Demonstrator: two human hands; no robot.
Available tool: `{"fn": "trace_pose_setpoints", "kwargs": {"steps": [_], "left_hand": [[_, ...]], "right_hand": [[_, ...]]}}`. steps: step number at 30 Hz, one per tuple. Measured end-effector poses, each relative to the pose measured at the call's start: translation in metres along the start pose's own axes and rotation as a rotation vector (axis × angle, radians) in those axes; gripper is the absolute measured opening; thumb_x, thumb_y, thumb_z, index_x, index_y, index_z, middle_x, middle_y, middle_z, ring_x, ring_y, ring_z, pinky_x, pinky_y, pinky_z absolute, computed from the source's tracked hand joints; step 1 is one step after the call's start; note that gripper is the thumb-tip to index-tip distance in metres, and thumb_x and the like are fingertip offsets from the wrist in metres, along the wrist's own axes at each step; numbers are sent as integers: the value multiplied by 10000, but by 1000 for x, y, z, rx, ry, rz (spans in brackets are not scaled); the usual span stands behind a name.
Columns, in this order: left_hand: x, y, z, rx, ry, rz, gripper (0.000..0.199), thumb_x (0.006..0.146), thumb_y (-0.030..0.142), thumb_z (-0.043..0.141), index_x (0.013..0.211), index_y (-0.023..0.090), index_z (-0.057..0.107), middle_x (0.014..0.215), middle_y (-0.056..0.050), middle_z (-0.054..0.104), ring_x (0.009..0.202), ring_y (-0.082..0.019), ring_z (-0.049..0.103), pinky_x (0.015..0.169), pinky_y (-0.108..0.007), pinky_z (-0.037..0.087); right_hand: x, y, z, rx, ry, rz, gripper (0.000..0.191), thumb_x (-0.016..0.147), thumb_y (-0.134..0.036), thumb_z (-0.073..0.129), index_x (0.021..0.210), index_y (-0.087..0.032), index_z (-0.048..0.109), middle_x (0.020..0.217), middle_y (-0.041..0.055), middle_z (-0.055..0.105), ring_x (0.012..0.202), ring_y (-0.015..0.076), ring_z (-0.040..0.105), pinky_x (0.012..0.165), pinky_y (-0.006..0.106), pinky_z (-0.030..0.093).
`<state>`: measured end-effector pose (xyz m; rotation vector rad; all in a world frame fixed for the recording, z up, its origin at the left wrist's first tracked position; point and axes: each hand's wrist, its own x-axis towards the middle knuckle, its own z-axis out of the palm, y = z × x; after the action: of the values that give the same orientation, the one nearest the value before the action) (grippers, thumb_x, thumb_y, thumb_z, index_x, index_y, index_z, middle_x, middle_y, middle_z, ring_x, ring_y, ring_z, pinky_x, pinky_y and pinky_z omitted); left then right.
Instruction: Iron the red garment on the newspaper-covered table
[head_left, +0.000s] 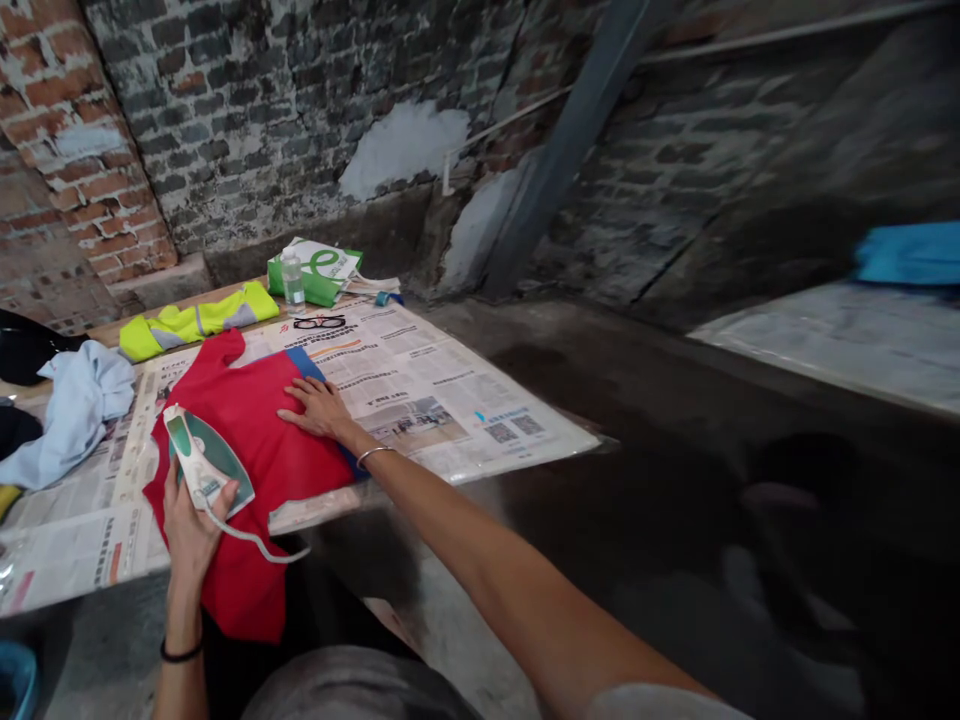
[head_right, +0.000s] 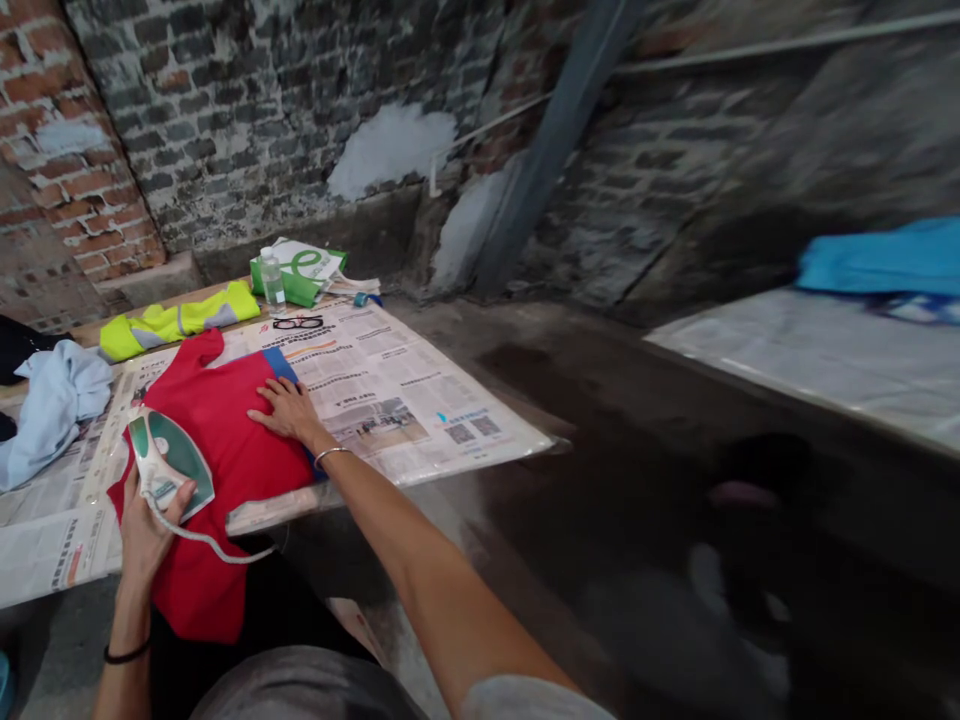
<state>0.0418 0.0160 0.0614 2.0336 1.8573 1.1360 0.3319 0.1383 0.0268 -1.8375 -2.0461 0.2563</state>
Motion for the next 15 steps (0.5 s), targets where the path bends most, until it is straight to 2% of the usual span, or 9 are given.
{"fn": "trace_pose_setpoints", "kwargs": {"steps": [7,15], "left_hand": [[-11,0,-5,3,2,14,653,848,602,714,1381,232,647,1601,-152,487,1468,-376,498,1211,-525,443],[14,-13,3,-49,-14,26,682,822,602,731,1383,225,643,1581,-159,500,1442,-359,527,1209,-506,440]], "right_hand": [[2,2,4,-5,10,-12,697,1018,-708,438,1564,-291,556,1690,69,436,1573,314,330,1267,536,242],[1,1,3,-12,-3,-2,698,1025,-698,425,1562,-271,556,1691,76,434,1576,314,325,1268,536,241]]}}
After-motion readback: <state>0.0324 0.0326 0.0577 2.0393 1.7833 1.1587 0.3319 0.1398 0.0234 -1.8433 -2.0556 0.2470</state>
